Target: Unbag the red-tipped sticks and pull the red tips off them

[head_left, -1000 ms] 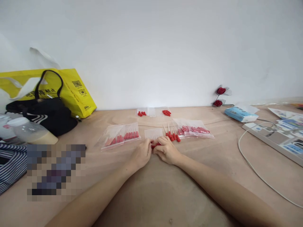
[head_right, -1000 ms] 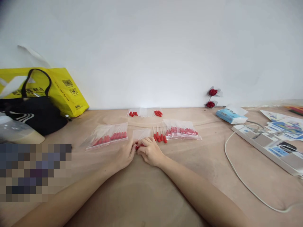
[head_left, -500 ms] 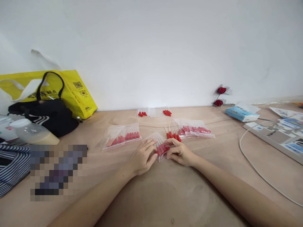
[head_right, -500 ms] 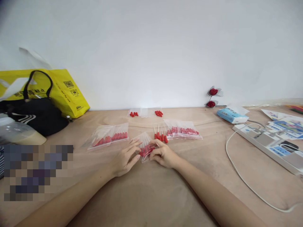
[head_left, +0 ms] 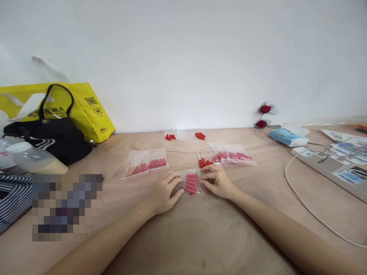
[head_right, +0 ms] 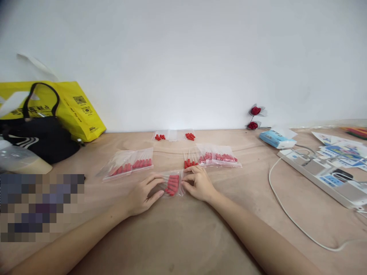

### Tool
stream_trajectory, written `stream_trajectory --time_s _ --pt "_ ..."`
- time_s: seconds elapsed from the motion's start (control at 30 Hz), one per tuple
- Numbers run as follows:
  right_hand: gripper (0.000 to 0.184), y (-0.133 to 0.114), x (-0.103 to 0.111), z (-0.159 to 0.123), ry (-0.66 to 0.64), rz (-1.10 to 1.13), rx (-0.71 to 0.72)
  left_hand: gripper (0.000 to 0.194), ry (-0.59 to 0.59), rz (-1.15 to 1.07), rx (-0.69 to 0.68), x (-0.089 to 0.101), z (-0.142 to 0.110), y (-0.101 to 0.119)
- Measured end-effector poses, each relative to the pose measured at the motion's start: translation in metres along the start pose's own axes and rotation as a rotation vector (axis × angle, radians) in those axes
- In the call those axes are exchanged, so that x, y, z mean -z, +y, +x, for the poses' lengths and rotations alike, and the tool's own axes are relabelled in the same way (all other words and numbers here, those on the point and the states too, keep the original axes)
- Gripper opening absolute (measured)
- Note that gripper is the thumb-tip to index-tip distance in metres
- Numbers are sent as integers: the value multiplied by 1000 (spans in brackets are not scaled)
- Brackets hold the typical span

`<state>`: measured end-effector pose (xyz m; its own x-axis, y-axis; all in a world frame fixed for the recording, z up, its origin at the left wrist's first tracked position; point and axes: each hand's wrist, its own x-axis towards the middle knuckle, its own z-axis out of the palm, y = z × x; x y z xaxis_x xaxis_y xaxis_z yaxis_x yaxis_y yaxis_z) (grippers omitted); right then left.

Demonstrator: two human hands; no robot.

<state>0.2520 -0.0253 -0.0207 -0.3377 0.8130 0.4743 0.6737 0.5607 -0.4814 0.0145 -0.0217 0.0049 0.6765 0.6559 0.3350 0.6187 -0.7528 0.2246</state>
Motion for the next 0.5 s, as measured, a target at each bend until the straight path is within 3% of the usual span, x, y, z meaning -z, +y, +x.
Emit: stream_trajectory --time_s 0.17,0.27,0.37,0.5 --pt "23 -15 -1 6 -43 -167 -84 43 -160 -74 28 3 -3 -1" --pt "33 -19 1 8 -138 -167 -73 42 -165 -78 67 4 -5 -1" --pt "24 -22 1 12 -228 -144 -52 41 -131 -87 92 5 -8 -4" --pt "15 -25 -2 16 -235 -184 -82 41 -114 -102 86 5 -12 -9"
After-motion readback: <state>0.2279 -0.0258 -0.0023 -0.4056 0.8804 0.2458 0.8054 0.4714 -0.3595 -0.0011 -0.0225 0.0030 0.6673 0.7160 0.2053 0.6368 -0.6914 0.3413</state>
